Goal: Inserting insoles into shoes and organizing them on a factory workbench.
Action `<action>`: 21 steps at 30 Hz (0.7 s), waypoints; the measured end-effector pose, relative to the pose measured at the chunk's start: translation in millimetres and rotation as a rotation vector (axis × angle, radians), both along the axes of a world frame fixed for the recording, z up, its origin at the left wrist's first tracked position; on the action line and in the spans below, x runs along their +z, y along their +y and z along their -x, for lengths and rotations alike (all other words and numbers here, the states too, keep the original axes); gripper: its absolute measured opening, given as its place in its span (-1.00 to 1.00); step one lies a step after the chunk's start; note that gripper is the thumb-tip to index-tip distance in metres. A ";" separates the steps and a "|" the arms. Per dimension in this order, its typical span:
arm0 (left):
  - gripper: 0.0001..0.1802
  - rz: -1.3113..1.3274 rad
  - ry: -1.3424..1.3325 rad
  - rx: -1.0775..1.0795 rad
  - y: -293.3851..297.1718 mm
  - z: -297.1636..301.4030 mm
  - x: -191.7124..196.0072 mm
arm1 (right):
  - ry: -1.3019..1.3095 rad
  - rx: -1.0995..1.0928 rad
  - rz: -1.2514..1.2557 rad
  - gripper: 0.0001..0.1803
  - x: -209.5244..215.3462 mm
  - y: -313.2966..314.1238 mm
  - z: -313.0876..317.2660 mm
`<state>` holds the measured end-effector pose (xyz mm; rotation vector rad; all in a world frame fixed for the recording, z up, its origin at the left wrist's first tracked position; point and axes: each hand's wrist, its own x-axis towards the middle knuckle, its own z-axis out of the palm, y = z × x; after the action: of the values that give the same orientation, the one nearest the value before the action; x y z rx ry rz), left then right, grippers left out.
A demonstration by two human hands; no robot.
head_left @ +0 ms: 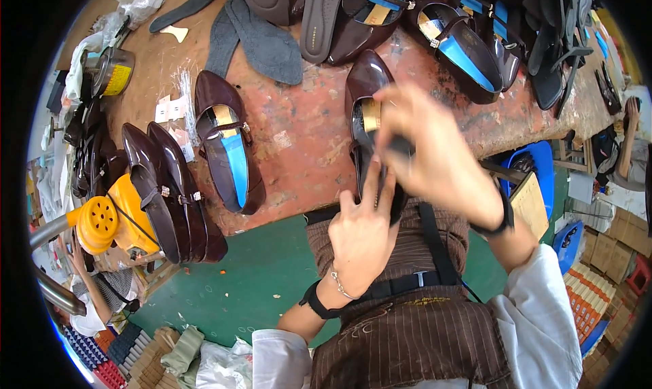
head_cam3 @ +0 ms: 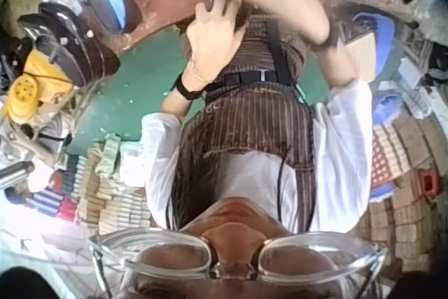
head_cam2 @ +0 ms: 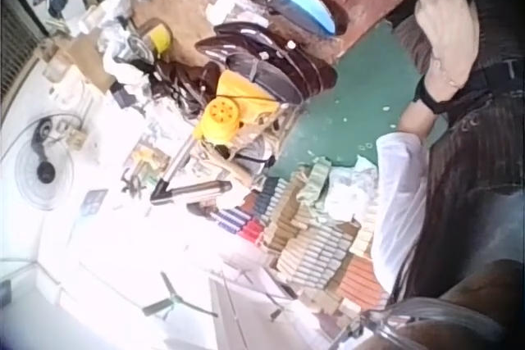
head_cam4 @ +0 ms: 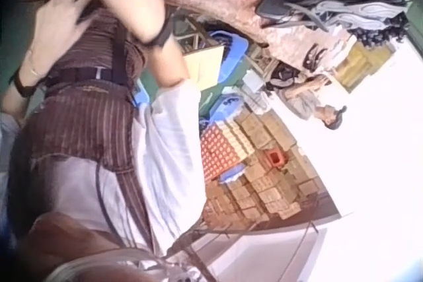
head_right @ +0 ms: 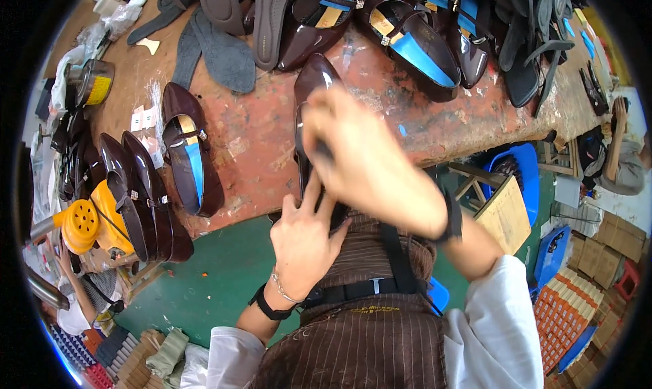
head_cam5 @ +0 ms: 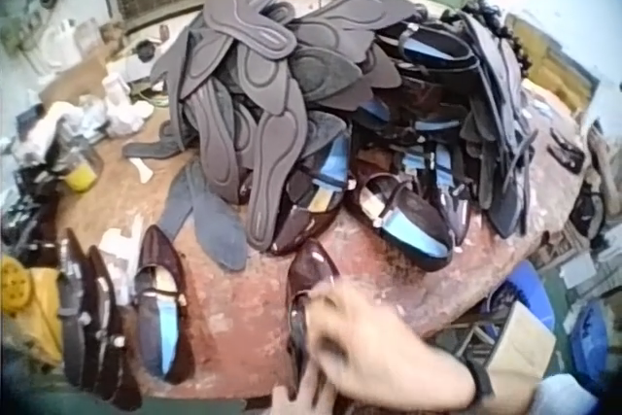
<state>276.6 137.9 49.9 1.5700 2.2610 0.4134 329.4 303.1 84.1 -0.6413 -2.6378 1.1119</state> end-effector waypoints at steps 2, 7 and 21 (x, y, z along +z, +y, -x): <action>-0.61 0.069 -0.040 -0.056 5.0 -0.3 -6.4 | -0.046 0.075 -0.105 -0.67 -12.4 -29.8 -34.5; -0.54 0.081 -0.014 -0.081 14.0 1.1 -3.7 | -0.024 0.023 -0.288 -0.48 -59.7 -34.0 -27.2; -0.44 0.067 -0.012 -0.104 12.1 4.2 -3.6 | -0.325 -0.041 -0.257 -0.40 -63.8 -14.0 14.1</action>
<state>272.4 149.9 46.3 1.6378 2.1504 0.3143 315.3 289.1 20.3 -0.8788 -2.9527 0.6868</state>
